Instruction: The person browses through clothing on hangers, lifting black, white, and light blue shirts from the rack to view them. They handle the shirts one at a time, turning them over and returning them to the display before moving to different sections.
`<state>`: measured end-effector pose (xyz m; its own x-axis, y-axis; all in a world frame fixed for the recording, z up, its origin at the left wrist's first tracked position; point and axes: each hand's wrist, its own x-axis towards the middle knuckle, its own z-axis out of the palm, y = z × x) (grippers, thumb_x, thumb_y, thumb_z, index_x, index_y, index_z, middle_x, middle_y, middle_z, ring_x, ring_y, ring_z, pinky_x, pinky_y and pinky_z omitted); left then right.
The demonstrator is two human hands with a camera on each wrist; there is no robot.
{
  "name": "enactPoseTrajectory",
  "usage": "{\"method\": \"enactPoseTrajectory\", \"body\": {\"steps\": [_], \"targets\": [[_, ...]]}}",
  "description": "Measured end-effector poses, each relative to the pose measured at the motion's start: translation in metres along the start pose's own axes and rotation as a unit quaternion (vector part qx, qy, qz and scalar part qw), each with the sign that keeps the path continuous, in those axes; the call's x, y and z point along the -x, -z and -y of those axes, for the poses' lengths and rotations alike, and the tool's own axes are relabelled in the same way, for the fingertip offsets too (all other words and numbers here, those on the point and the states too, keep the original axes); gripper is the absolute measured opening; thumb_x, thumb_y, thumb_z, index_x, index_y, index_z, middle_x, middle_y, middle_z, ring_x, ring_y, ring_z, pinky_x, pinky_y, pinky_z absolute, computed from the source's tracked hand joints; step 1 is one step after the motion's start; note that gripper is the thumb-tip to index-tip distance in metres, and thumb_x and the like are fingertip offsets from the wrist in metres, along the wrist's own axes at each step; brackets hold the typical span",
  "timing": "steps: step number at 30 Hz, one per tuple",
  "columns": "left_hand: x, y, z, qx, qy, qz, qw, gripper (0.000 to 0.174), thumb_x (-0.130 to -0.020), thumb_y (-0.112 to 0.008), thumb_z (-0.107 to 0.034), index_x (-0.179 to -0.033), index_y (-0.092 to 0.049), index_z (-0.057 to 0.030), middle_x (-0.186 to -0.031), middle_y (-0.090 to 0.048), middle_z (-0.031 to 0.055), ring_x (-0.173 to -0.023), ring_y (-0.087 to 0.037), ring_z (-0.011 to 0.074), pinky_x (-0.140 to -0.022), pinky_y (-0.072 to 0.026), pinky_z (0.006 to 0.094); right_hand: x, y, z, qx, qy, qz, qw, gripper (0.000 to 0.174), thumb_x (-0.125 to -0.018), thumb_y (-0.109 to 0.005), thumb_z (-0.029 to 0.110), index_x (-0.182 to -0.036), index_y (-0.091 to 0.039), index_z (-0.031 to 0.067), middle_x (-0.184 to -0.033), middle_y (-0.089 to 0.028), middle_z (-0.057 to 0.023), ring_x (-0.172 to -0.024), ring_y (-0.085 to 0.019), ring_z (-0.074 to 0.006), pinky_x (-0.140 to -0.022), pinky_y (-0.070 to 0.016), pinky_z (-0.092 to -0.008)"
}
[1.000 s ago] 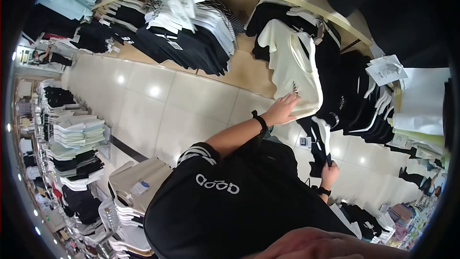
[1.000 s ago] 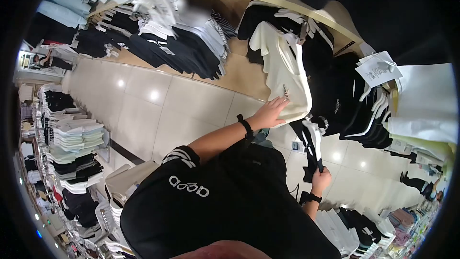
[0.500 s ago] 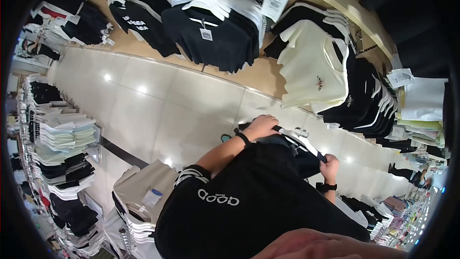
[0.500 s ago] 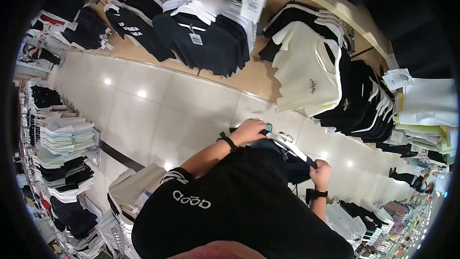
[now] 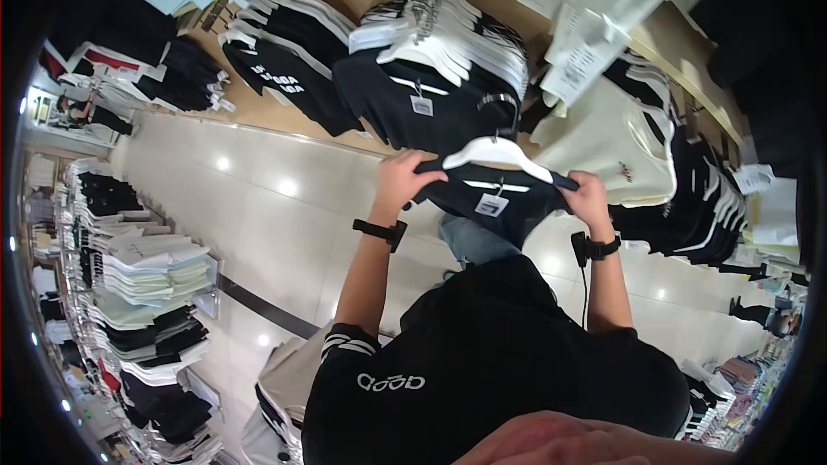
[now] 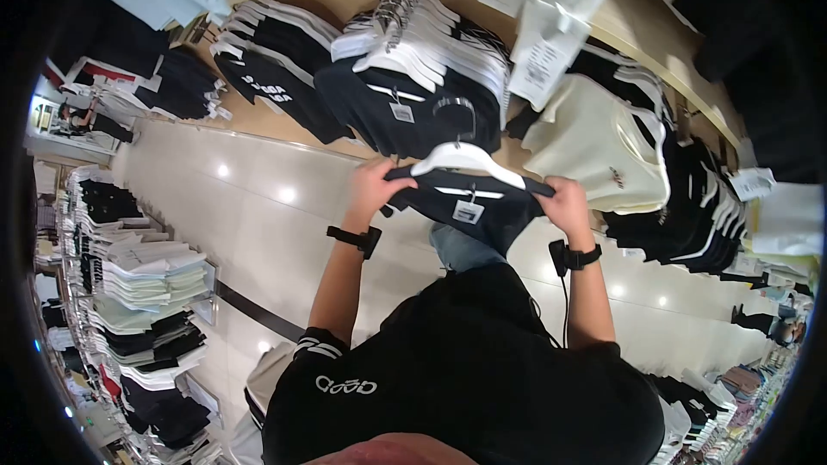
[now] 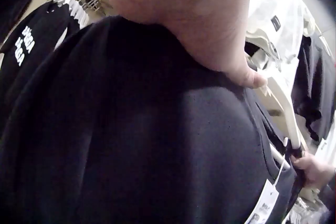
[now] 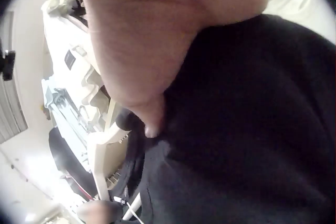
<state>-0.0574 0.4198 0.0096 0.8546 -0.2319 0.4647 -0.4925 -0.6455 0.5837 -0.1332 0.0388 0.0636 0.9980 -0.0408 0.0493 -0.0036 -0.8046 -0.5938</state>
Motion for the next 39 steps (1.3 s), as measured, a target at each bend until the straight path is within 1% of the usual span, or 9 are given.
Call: {"method": "enactPoseTrajectory", "body": {"steps": [2,6,14,18,20,22,27,32,39], "targets": [[-0.037,0.022,0.027,-0.031,-0.02,-0.021,0.999,0.05,-0.062,-0.086,-0.049,-0.075,-0.065,-0.0059,-0.072,-0.062,0.0082,-0.068,-0.063,0.0305,-0.06,-0.0488,0.039,-0.044,-0.026,0.009,-0.079,-0.066,0.048,0.994,0.026,-0.08,-0.079,0.022,-0.075,-0.064,0.0014,-0.061,-0.058,-0.0154,-0.056,-0.059,-0.0291,-0.055,-0.0441,-0.0395],[-0.107,0.058,0.083,-0.12,-0.073,-0.02,0.99,0.052,-0.062,-0.084,-0.049,-0.074,-0.063,-0.0033,-0.071,-0.061,0.0091,-0.07,-0.063,0.0322,-0.06,-0.0487,0.0406,-0.104,-0.086,0.039,-0.17,-0.064,0.03,0.983,0.026,-0.083,-0.079,0.024,-0.077,-0.066,0.0018,-0.059,-0.058,-0.0126,-0.054,-0.056,-0.0226,-0.055,-0.0435,-0.0365],[-0.12,0.053,0.165,-0.101,-0.001,0.045,0.994,0.05,-0.06,-0.083,-0.048,-0.077,-0.065,-0.0047,-0.075,-0.063,0.0099,-0.073,-0.063,0.0345,-0.065,-0.05,0.043,-0.147,-0.135,0.063,-0.115,-0.043,0.02,0.992,0.02,-0.076,-0.081,0.019,-0.083,-0.07,0.0041,-0.077,-0.067,-0.0156,-0.07,-0.068,-0.0317,-0.061,-0.0504,-0.0387],[-0.14,0.034,0.178,-0.086,-0.032,0.089,0.992,0.052,-0.061,-0.083,-0.051,-0.081,-0.068,-0.0046,-0.077,-0.065,0.0109,-0.076,-0.065,0.0346,-0.067,-0.0515,0.0424,-0.143,-0.147,0.039,-0.05,-0.04,-0.016,0.998,0.024,-0.07,-0.079,0.013,-0.091,-0.07,0.0059,-0.085,-0.069,-0.015,-0.082,-0.068,-0.0359,-0.07,-0.0538,-0.0426],[-0.157,0.023,0.19,-0.069,-0.046,0.132,0.988,0.055,-0.063,-0.082,-0.054,-0.085,-0.072,-0.0046,-0.079,-0.069,0.0123,-0.078,-0.067,0.0341,-0.07,-0.0537,0.0414,-0.146,-0.155,0.033,0.016,-0.015,-0.124,0.992,0.025,-0.07,-0.077,0.012,-0.093,-0.069,0.0071,-0.087,-0.069,-0.0151,-0.083,-0.067,-0.0377,-0.071,-0.0537,-0.0445],[-0.175,0.017,0.195,-0.07,-0.063,0.153,0.984,0.058,-0.068,-0.076,-0.062,-0.084,-0.072,-0.0064,-0.079,-0.07,0.011,-0.079,-0.068,0.0313,-0.068,-0.0542,0.041,-0.15,-0.152,0.041,0.047,-0.068,-0.112,0.99,0.026,-0.07,-0.077,0.011,-0.093,-0.067,0.0052,-0.09,-0.068,-0.0156,-0.086,-0.066,-0.0383,-0.073,-0.0534,-0.0455],[-0.183,0.024,0.204,-0.028,-0.038,0.206,0.977,0.054,-0.07,-0.077,-0.06,-0.081,-0.071,-0.007,-0.077,-0.069,0.0098,-0.078,-0.068,0.0308,-0.067,-0.0536,0.0414,-0.134,-0.144,0.119,0.116,-0.13,-0.193,0.966,0.05,-0.076,-0.086,0.025,-0.113,-0.059,0.0041,-0.108,-0.063,-0.0152,-0.106,-0.058,-0.0375,-0.09,-0.047,-0.0465],[-0.161,0.031,0.236,0.119,-0.08,0.151,0.978,0.05,-0.071,-0.082,-0.049,-0.09,-0.068,-0.0053,-0.089,-0.068,0.0099,-0.086,-0.065,0.0338,-0.074,-0.0515,0.0424,-0.123,-0.16,0.209,0.049,-0.129,-0.26,0.956,0.048,-0.079,-0.085,0.02,-0.116,-0.06,0.0007,-0.113,-0.064,-0.015,-0.11,-0.059,-0.0347,-0.095,-0.0463,-0.042],[-0.134,0.076,0.27,0.175,-0.005,0.173,0.969,0.029,-0.089,-0.074,-0.025,-0.106,-0.066,-0.003,-0.099,-0.069,0.0133,-0.091,-0.066,0.0318,-0.079,-0.052,0.0394,-0.129,-0.185,0.281,-0.014,-0.121,-0.252,0.96,0.041,-0.082,-0.081,0.017,-0.113,-0.062,-0.0003,-0.113,-0.065,-0.0151,-0.109,-0.06,-0.0341,-0.095,-0.0471,-0.04]]}}
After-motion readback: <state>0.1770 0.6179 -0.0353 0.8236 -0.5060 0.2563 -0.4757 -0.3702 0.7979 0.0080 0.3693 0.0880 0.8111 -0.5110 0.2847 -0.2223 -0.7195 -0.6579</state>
